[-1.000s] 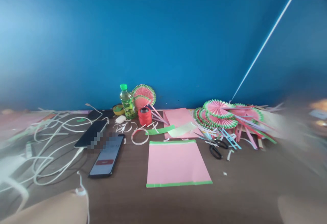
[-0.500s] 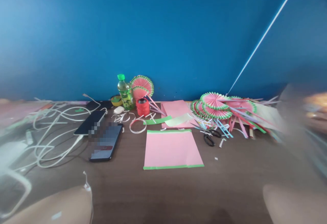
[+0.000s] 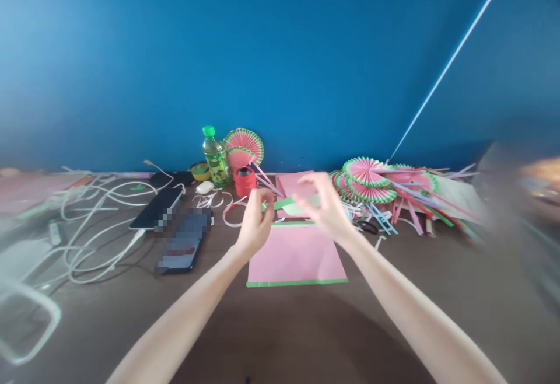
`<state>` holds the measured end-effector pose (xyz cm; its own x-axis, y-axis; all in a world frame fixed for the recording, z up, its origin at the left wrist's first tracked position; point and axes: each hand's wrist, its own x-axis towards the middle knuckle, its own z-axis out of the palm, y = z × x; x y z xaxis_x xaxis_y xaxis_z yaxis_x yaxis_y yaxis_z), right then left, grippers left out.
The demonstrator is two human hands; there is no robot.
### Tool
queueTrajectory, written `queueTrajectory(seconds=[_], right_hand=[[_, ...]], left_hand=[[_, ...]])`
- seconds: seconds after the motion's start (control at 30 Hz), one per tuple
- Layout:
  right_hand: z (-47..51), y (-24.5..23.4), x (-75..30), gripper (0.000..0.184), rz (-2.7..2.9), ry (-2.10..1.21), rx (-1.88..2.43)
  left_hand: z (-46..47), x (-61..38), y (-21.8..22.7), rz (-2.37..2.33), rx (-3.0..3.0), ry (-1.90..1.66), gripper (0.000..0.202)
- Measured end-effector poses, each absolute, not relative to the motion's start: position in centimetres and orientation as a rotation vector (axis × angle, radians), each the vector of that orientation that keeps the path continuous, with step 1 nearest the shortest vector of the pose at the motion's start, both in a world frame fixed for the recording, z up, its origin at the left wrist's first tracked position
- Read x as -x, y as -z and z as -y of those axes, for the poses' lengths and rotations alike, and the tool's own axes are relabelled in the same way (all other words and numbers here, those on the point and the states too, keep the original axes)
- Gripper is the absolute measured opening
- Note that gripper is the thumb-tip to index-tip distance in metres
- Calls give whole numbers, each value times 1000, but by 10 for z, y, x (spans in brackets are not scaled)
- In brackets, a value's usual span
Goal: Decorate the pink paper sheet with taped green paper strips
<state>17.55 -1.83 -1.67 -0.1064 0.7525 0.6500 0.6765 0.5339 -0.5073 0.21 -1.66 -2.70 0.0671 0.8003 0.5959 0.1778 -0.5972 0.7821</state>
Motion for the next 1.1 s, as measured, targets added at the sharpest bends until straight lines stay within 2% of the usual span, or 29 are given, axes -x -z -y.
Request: queueTrajectory(seconds=[0.07,0.2,0.37,0.57,0.67,0.77,0.87,1.0,1.1], right_hand=[[12,39,-165,28,1885,-16,1363],[-1,78,-159,8,2031,134,1580],[1,70,-165,15,1910,169,1499],[22,51,-163,26,2021,143,1076],[32,56,-165,28,2152,85,906],[40,63,-169,25,2099,-70,838],[44,65,-171,21,1829,-385,898],[46,67,-168,15,1500,-833,937],[46,73,-163,15,1453,-958,987]], left_hand=[[3,-9,51,-1058,-1611,-1543,11],[-10,-11,88,-1097,-1463,-1392,11],[-11,-7,89,-1085,-1441,-1391,7],[-18,-7,76,-936,-1116,-1092,44],[-19,-4,68,-773,-844,-862,45],[-17,-3,64,-626,-653,-775,31],[-17,-5,70,-542,-561,-824,21],[-16,-9,82,-467,-606,-835,20],[-12,-9,84,-453,-643,-831,15]])
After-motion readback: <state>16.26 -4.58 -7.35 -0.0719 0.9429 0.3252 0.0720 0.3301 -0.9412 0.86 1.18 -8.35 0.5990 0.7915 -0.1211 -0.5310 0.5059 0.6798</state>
